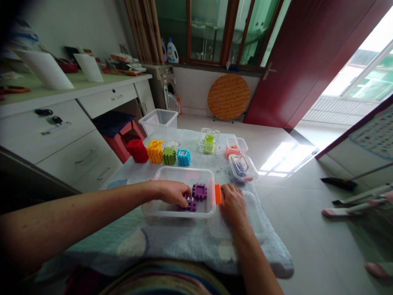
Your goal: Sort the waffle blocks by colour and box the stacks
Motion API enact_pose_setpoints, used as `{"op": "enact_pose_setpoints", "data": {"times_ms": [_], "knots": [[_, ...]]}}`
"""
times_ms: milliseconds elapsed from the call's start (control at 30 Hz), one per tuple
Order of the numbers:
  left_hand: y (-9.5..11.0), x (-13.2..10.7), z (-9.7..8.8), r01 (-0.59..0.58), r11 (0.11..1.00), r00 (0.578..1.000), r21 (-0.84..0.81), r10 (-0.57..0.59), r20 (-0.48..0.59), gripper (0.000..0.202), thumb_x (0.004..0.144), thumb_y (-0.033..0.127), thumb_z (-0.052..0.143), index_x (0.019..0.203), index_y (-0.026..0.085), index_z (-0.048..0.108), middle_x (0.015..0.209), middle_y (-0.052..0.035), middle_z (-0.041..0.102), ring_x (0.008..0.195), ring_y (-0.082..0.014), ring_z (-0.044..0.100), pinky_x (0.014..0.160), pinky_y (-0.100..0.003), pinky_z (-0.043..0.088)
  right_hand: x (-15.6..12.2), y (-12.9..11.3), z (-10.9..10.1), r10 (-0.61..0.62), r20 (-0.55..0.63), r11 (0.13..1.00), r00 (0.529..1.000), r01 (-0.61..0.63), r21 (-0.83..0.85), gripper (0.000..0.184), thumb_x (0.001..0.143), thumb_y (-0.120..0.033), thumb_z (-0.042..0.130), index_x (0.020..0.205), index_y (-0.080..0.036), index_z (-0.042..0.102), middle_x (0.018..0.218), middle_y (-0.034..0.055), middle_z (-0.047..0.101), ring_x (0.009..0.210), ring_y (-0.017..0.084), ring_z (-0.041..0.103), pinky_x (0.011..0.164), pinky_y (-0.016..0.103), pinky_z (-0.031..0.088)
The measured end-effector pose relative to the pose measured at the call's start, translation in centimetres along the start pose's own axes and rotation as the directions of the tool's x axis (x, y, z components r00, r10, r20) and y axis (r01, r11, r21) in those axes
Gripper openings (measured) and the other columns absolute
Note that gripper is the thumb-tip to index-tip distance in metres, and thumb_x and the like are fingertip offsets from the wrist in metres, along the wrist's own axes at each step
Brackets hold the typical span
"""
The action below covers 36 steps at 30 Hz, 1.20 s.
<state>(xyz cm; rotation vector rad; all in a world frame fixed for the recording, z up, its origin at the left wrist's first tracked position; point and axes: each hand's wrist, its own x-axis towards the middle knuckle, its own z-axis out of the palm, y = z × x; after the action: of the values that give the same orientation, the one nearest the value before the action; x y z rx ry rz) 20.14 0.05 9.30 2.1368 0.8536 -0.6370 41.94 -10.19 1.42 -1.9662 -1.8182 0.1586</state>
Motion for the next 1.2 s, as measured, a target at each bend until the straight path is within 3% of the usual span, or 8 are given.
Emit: {"op": "enact_pose_setpoints", "data": {"times_ms": [233, 400, 567, 667, 900, 1067, 1200], "knots": [[-0.2, 0.5, 0.4, 0.119, 0.952, 0.992, -0.281, -0.100, 0.081, 0.021, 0.064, 0.026, 0.062, 0.083, 0.019, 0.057, 0.068, 0.0029, 0.060, 0.064, -0.0149, 0.057, 0.058, -0.024, 0.042, -0.1, 0.0, 0.0, -0.007, -0.011, 1.000, 1.000, 0.007, 0.010, 0.019, 0.091, -0.024, 0.047, 0.082, -0.021, 0.063, 0.089, 0.0061, 0.063, 0.085, 0.019, 0.054, 0.077, 0.030, 0.036], [-0.4, 0.2, -0.3, 0.147, 0.938, 0.985, -0.314, -0.108, 0.138, 0.027, 0.062, 0.029, 0.067, 0.087, 0.020, 0.060, 0.074, 0.0013, 0.064, 0.074, -0.0172, 0.060, 0.060, -0.024, 0.042, -0.1, 0.0, 0.0, 0.006, -0.005, 1.000, 1.000, -0.006, 0.017, 0.019, 0.091, -0.023, 0.046, 0.083, -0.022, 0.063, 0.090, 0.0060, 0.063, 0.085, 0.019, 0.054, 0.077, 0.030, 0.036], [-0.3, -0.3, -0.9, 0.113, 0.901, 0.991, -0.419, -0.072, 0.111, 0.042, 0.062, 0.028, 0.070, 0.101, 0.020, 0.059, 0.089, -0.0008, 0.067, 0.087, -0.0181, 0.062, 0.066, -0.024, 0.043, -0.1, -0.2, -0.1, 0.012, -0.005, 1.000, 1.000, -0.012, 0.003, 0.019, 0.091, -0.024, 0.046, 0.081, -0.021, 0.061, 0.090, 0.0059, 0.062, 0.084, 0.019, 0.054, 0.077, 0.029, 0.036], [0.3, 0.1, -0.7, 0.077, 0.878, 0.997, -0.472, -0.053, 0.064, 0.045, 0.059, 0.025, 0.072, 0.102, 0.020, 0.057, 0.090, -0.0003, 0.065, 0.085, -0.0168, 0.061, 0.063, -0.023, 0.042, -0.1, -0.3, -0.2, 0.009, -0.002, 1.000, 1.000, -0.010, -0.002, 0.019, 0.091, -0.024, 0.046, 0.081, -0.021, 0.061, 0.089, 0.0058, 0.062, 0.084, 0.019, 0.054, 0.077, 0.029, 0.036], [1.1, 1.0, -0.2, 0.009, 0.898, 1.000, -0.439, -0.015, -0.009, 0.033, 0.060, 0.024, 0.072, 0.090, 0.020, 0.058, 0.063, 0.0065, 0.052, 0.060, -0.0125, 0.052, 0.054, -0.022, 0.037, 0.0, -0.3, -0.3, 0.002, -0.004, 1.000, 1.000, -0.002, -0.022, 0.019, 0.090, -0.022, 0.046, 0.080, -0.021, 0.062, 0.089, 0.0058, 0.063, 0.084, 0.019, 0.054, 0.077, 0.029, 0.037], [1.3, 0.7, 0.4, 0.006, 0.929, 0.999, -0.369, -0.021, -0.037, 0.025, 0.069, 0.019, 0.063, 0.093, 0.018, 0.057, 0.062, 0.0050, 0.054, 0.058, -0.0129, 0.054, 0.050, -0.022, 0.037, 0.0, -0.4, -0.4, 0.001, -0.001, 1.000, 1.000, -0.001, -0.022, 0.018, 0.091, -0.023, 0.047, 0.082, -0.021, 0.063, 0.090, 0.0060, 0.063, 0.086, 0.019, 0.054, 0.078, 0.030, 0.037], [1.7, 0.2, 0.6, 0.000, 0.977, 0.996, -0.214, -0.019, -0.089, 0.023, 0.071, 0.026, 0.063, 0.091, 0.016, 0.061, 0.072, 0.0001, 0.064, 0.065, -0.0164, 0.060, 0.053, -0.024, 0.041, 0.0, -0.3, -0.3, 0.003, 0.003, 1.000, 1.000, -0.003, -0.014, 0.019, 0.092, -0.023, 0.046, 0.083, -0.022, 0.063, 0.091, 0.0060, 0.064, 0.086, 0.019, 0.054, 0.078, 0.030, 0.036]]}}
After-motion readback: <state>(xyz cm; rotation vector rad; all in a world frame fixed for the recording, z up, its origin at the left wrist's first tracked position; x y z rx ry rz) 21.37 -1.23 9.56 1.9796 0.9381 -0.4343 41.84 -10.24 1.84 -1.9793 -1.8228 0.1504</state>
